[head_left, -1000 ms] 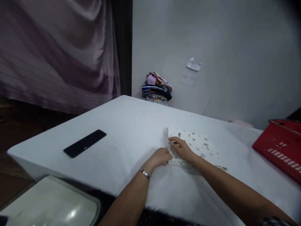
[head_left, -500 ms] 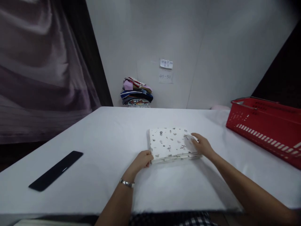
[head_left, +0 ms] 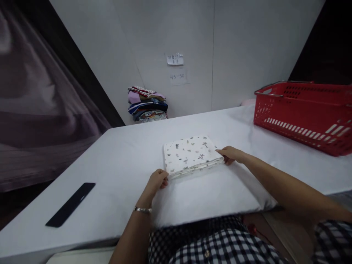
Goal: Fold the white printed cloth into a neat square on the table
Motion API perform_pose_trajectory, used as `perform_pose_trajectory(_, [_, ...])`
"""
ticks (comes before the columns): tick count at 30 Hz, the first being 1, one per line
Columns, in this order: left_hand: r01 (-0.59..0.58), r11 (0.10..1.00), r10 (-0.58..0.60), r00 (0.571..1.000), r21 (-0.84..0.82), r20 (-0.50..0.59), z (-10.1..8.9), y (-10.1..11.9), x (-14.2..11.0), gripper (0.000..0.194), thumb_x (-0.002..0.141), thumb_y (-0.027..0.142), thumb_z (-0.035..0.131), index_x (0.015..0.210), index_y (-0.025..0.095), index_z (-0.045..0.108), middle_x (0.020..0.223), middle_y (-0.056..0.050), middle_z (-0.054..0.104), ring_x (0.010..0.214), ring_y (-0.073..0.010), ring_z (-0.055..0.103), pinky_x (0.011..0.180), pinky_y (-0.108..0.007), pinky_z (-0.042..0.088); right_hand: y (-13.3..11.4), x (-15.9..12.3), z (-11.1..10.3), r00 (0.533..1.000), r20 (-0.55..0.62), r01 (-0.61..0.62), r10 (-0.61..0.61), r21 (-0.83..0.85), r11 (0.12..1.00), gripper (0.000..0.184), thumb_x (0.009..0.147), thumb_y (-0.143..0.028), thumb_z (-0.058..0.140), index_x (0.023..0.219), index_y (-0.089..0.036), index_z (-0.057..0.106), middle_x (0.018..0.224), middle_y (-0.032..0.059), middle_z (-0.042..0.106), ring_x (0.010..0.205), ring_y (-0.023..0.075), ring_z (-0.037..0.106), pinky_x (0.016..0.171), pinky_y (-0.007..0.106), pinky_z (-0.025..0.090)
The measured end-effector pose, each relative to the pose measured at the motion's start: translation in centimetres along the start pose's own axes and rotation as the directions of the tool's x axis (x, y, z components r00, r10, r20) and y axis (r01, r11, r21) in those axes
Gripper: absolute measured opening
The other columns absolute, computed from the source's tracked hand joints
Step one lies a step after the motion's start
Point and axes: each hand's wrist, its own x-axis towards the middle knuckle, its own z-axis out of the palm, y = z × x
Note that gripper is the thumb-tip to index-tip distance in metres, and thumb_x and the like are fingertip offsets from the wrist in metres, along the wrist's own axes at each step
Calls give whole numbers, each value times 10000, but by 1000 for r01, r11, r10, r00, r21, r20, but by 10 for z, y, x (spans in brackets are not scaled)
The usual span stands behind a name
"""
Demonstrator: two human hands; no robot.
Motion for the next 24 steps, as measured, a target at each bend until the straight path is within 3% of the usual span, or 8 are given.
perform_pose_trajectory(6, [47,999,-47,997,-10,-66,6,7,-7,270,691,259,534,935,159,475,694,18,543,470,-80,536,440,-196,419,-9,-8,-5,991,137,-13,-1,101,995,458,697,-572,632,741,-116,625,631,101,636,496,159,586,423,272,517])
perform_pose_trajectory(14, [60,998,-60,996,-14,-60,3,10,-5,319,669,257,550,959,131,520,734,-11,566,480,-89,544,447,-206,430,-5,-9,6,967,236,8,-91,333,943,411,704,-487,671,925,-153,574,920,108,665,781,201,638,590,300,579])
perform_pose_trajectory(19, [45,998,-44,999,48,-11,10,12,-8,243,664,287,542,846,127,562,612,9,550,473,-87,510,441,-189,391,-1,-7,-1,984,106,91,-140,376,922,280,731,-335,656,918,-152,558,909,100,662,789,198,636,615,304,568])
perform_pose_trajectory(22, [2,982,-21,995,191,96,35,13,-18,204,683,292,520,785,125,575,501,12,520,447,-101,482,428,-195,361,0,-4,-26,986,-43,165,-159,263,951,253,741,-316,627,922,-145,586,884,98,662,721,168,623,571,264,544])
perform_pose_trajectory(24, [-73,963,35,988,260,149,58,15,-28,195,683,289,534,776,127,591,518,3,541,469,-103,485,435,-194,351,4,-1,-44,984,-121,152,-132,170,974,256,712,-302,644,907,-140,607,847,97,666,670,165,617,539,269,533])
